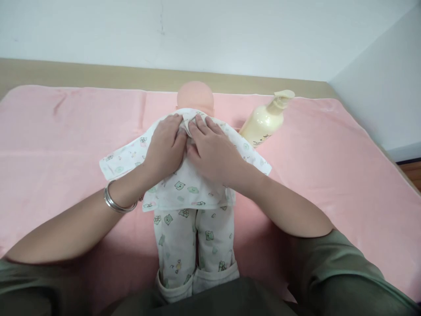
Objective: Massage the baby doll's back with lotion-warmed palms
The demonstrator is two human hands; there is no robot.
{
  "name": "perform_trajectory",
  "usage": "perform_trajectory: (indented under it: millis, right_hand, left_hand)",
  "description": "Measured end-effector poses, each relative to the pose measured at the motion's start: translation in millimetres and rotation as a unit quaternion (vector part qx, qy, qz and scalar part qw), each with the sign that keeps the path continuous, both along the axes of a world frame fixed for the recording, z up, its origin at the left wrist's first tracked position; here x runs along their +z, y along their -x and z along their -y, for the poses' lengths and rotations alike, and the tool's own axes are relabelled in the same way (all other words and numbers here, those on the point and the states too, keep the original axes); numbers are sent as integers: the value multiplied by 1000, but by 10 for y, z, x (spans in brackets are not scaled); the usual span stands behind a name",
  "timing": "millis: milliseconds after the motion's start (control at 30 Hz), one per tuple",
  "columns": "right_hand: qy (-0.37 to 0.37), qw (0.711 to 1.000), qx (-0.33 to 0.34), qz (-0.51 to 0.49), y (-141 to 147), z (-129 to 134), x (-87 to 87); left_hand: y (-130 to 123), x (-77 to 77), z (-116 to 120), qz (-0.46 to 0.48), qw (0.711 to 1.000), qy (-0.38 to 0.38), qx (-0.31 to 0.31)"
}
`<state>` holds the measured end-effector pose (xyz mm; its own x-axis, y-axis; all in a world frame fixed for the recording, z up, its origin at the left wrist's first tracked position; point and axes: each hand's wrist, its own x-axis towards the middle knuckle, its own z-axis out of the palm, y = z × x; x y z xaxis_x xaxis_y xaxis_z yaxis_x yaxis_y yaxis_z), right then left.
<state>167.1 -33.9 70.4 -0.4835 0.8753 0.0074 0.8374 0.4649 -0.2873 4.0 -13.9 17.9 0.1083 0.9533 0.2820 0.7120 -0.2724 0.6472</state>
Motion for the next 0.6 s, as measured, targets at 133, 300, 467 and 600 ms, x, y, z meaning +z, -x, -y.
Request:
perform_trajectory:
  millis: [133, 300, 467, 600]
  right_hand:
    - [-3, 998, -2, -55, -92, -216, -36]
    - [-16, 997, -41, -61, -59, -255, -110]
    - [-22, 998, -56, -4, 21, -136, -92]
    - [-60, 997, -26, 39, 44, 27, -99]
  left_hand:
    - [-92, -8, 167, -46, 999, -24, 11]
    - [-137, -14, 278, -66, 996, -55, -18]
    - [-87, -2, 107, -15, 1000, 8, 13]
    - [-23, -43, -35, 33, 999, 21, 37]
